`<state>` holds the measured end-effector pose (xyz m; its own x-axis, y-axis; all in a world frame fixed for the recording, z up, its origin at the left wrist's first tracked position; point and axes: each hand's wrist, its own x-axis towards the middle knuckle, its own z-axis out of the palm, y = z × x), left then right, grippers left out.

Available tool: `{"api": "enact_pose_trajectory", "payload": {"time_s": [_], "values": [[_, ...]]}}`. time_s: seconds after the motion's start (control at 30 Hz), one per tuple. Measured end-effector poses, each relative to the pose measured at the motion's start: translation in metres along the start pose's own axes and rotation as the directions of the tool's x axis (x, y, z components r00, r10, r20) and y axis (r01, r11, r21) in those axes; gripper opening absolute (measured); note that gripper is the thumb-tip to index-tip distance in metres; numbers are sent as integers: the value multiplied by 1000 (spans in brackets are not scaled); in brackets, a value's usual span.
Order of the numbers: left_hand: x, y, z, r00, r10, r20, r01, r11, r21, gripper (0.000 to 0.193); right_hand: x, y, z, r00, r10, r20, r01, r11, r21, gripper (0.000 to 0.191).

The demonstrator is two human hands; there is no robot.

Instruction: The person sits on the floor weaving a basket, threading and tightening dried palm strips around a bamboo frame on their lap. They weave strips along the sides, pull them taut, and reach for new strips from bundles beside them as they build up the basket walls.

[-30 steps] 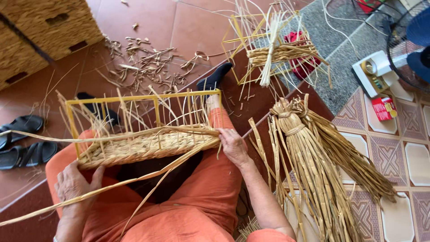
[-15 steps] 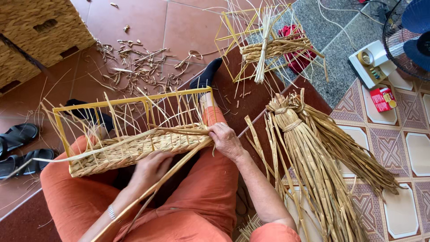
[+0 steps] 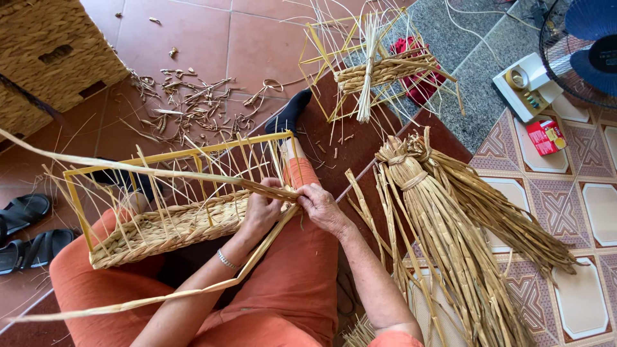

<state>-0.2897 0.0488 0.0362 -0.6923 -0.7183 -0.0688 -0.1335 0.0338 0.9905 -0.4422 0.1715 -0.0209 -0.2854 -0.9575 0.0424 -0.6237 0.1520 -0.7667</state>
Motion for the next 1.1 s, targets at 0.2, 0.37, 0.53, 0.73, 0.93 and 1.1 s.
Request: {"api": "enact_pose_trajectory", "payload": {"time_s": [0.2,0.37,0.53,0.73,0.93,1.1], "values": [[-39,-6,5,996,79,-47,-92,890,-447,16,3,4,2,1000,-23,-21,23,1000,8,8],[-26,6,4,988,-147,46,149,987,-51,30,2,2,0,995,98,19,-99,993,58,10],[-3,12,6,998,-66,11,65,997,52,21,-5,0,-2,997,75,28,-77,994,76,12],[-25,-8,13,993,-111,-34,97,956,-277,19,-1,3,-1,996,81,-27,-78,990,116,13],[-64,-19,13,933,348,91,-358,919,162,27,6,-19,2,993,116,-33,-112,989,99,22],[-61,-19,-30,840,524,142,-456,537,710,62,12,-30,-6,991,-129,-24,124,981,-150,5]]}}
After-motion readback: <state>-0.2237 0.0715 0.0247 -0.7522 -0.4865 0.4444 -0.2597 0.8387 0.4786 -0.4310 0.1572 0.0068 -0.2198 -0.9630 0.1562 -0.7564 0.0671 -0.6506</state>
